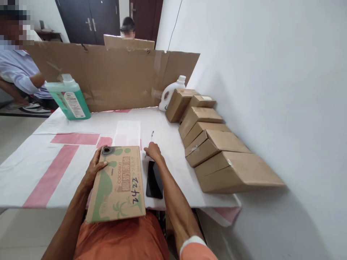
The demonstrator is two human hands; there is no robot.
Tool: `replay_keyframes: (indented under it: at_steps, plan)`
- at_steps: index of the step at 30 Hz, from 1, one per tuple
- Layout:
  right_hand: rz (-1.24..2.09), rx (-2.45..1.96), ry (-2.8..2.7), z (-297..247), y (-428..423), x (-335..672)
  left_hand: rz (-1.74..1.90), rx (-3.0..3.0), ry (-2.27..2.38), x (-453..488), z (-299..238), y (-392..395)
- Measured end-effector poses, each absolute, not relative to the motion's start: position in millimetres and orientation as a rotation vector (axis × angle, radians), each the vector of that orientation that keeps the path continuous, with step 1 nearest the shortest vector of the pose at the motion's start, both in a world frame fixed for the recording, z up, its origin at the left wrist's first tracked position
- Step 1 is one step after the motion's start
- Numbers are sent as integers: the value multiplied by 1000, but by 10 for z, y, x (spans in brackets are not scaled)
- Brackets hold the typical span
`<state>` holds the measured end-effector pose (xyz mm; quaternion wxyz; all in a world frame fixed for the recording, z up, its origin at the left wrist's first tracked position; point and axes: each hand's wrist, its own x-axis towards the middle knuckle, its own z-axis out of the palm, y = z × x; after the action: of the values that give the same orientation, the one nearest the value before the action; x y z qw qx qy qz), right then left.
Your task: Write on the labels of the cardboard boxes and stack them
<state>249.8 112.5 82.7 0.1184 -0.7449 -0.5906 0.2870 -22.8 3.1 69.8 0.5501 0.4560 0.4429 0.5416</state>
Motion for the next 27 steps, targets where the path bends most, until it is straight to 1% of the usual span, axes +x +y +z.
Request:
replay_keyframes:
  at_steps: [5,11,16,21,25,27]
  plan:
    - [824,-2370,-1764,654,1132,2458,1320,1034,1062,-213,693,82]
    - [815,-2388,-1841,844,1049,2567,1362,1063,1072,-121,731,178]
    - [667,-2454,-1792,982,442,2766,1393,1067,1076,-88,699,307]
    - [731,-2605,-1746,841,-299,2739,1374,1088,1081,-60,702,455]
    - [667,-2548,-1647,678,-458,2579,1357,1077,1068,-53,688,494]
    - [705,-2488,-1527,619,-435,2551,1366,1074,1063,-59,656,499]
